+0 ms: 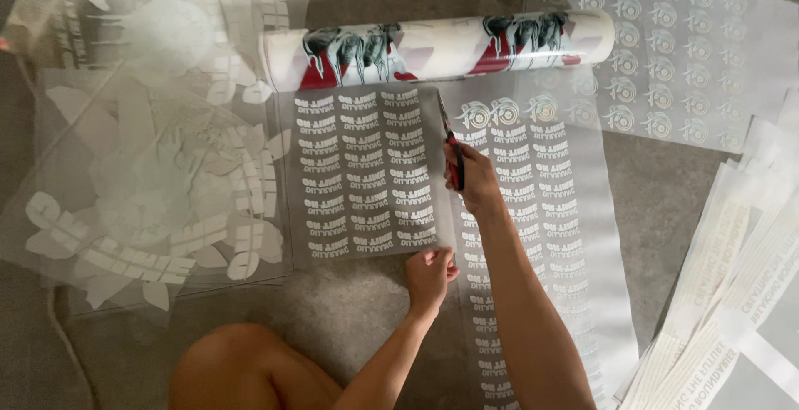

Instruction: The person sits on the floor and uses scissors to cut individual sticker designs from a large roll of transparent vinyl. They unroll sections of the material, cut out specific shapes, and place the finished pieces to the side.

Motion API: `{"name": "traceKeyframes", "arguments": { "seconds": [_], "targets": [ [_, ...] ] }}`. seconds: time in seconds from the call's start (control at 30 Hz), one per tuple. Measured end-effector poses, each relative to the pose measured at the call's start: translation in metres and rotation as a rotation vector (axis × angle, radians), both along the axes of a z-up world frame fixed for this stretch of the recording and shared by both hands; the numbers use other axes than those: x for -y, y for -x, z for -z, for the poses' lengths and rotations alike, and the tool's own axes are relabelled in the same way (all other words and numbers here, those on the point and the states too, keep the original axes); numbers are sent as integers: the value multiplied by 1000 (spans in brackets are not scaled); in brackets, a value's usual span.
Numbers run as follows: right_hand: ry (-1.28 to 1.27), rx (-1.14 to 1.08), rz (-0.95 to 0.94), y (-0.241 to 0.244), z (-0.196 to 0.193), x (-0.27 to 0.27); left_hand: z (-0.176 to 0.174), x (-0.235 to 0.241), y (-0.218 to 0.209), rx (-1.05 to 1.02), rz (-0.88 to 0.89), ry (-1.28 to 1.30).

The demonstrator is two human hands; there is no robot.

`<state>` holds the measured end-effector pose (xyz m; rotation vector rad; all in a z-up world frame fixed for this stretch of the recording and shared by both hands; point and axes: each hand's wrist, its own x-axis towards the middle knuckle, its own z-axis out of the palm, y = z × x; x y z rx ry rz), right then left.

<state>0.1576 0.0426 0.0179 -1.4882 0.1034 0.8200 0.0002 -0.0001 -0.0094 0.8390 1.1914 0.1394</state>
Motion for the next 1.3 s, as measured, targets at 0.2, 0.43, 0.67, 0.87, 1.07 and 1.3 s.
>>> {"name": "traceKeyframes", "arguments": {
  "seconds": [0.2, 0.43, 0.67, 0.87, 1.07, 1.3],
  "targets": [
    [-11, 31, -79, 31, -38, 41, -7, -1, 4, 20, 0, -17],
    [-167, -194, 1, 106, -34, 179, -5, 4, 34, 160, 196, -230],
    [191, 44, 177, 155, -20, 240, 5, 20, 94, 58, 413, -244],
    [752, 452, -144, 189, 40, 264, -8, 26, 162, -84, 803, -583],
    [1006, 426, -344, 201, 6, 263, -7, 49, 208, -164, 1079, -807],
    [660, 599, -198, 236, -157, 195, -46, 74, 227, -381, 1716, -882]
  ]
}}
